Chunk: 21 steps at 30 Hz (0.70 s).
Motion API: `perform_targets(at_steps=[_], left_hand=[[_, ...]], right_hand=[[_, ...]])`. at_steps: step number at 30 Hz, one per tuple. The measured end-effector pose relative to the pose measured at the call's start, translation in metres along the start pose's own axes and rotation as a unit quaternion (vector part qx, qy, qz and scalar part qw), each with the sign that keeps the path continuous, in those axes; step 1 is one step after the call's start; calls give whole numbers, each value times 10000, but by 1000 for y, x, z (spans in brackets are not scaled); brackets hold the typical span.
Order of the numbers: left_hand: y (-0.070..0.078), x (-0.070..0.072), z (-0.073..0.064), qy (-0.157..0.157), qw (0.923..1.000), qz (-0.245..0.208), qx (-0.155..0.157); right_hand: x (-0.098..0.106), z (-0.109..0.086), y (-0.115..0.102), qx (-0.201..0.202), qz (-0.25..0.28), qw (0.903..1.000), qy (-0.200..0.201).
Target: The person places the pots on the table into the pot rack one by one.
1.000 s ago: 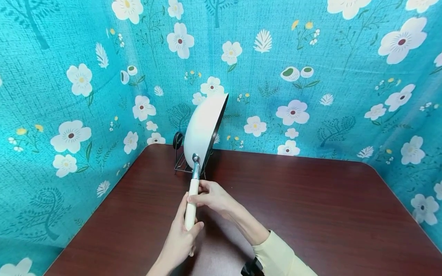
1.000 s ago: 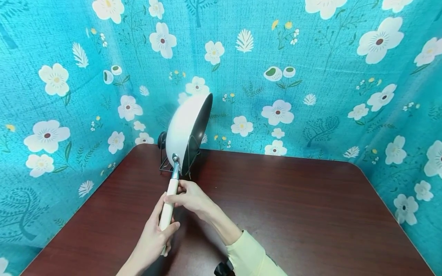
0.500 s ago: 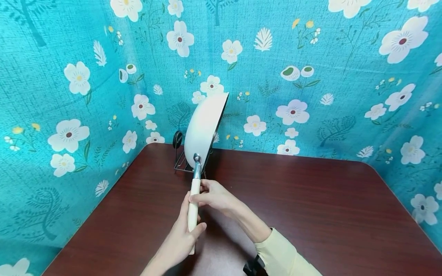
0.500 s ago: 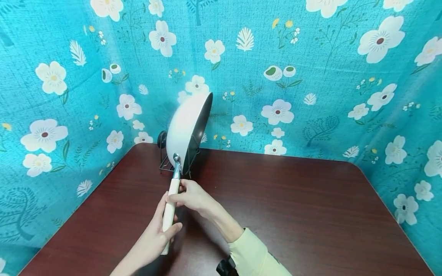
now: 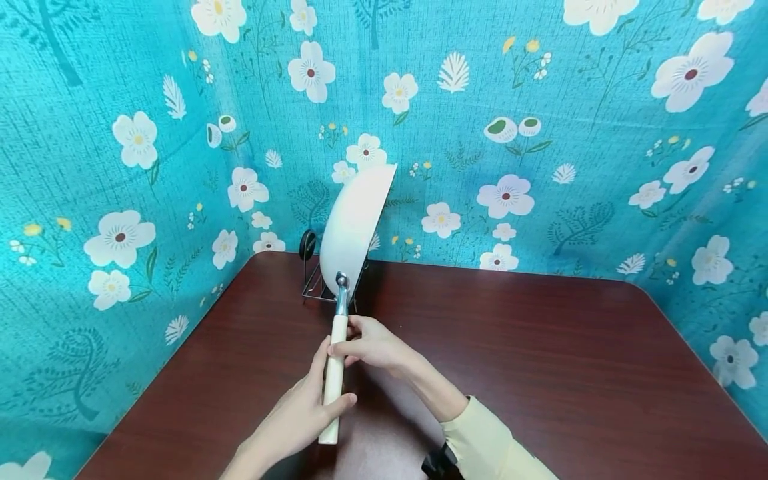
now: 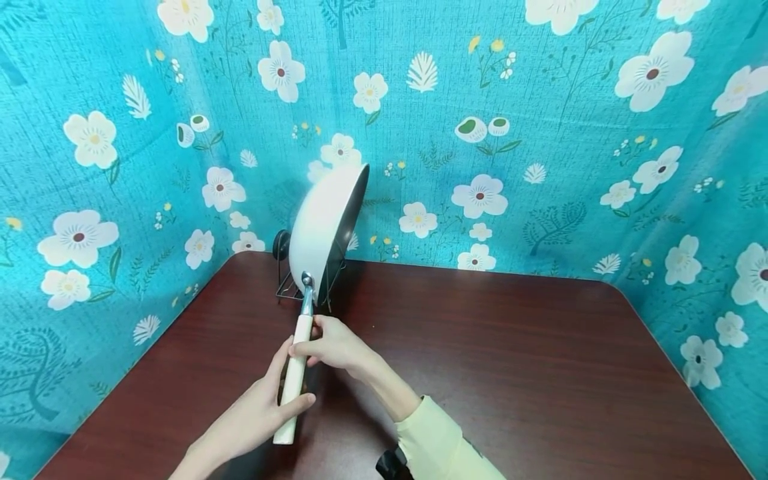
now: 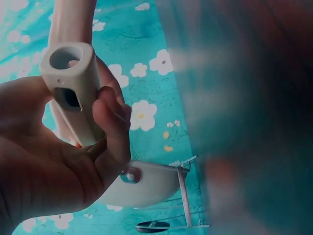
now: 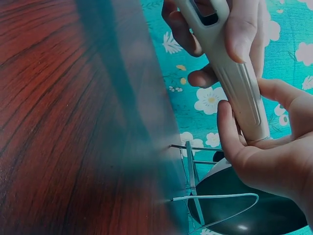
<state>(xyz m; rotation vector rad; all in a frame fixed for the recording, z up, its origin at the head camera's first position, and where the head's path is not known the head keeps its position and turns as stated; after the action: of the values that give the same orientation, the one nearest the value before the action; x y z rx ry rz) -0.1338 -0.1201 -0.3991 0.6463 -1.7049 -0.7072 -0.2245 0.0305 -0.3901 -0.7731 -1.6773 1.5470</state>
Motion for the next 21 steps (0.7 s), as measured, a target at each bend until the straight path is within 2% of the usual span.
perform_targets(at_steps=[7, 12, 15, 21], left_hand=[[-4, 6, 1, 132, 9983, 569, -35], [-5, 8, 3, 248, 9961, 844, -72], [-6, 7, 5, 276, 9951, 940, -126], [-10, 7, 7, 337, 9950, 925, -166]], right_hand=[[-2, 2, 3, 79, -183, 9998, -2], [-1, 2, 6, 136, -743, 9971, 53], [-1, 2, 9, 98, -1096, 9939, 53], [1, 1, 10, 56, -1376, 9905, 0]])
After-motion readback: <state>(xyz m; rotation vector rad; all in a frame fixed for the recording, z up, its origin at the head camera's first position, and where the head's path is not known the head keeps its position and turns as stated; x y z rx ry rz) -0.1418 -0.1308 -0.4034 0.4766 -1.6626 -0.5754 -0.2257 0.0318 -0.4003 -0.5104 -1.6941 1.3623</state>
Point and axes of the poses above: each hand's wrist, its own z-axis towards the middle knuckle, its own x-axis out of the back of the hand, y = z × x, the point moved 1 cm from there along z, towards the middle knuckle, and after that the axes turned 4 degrees about x, right-handed, at the moved point
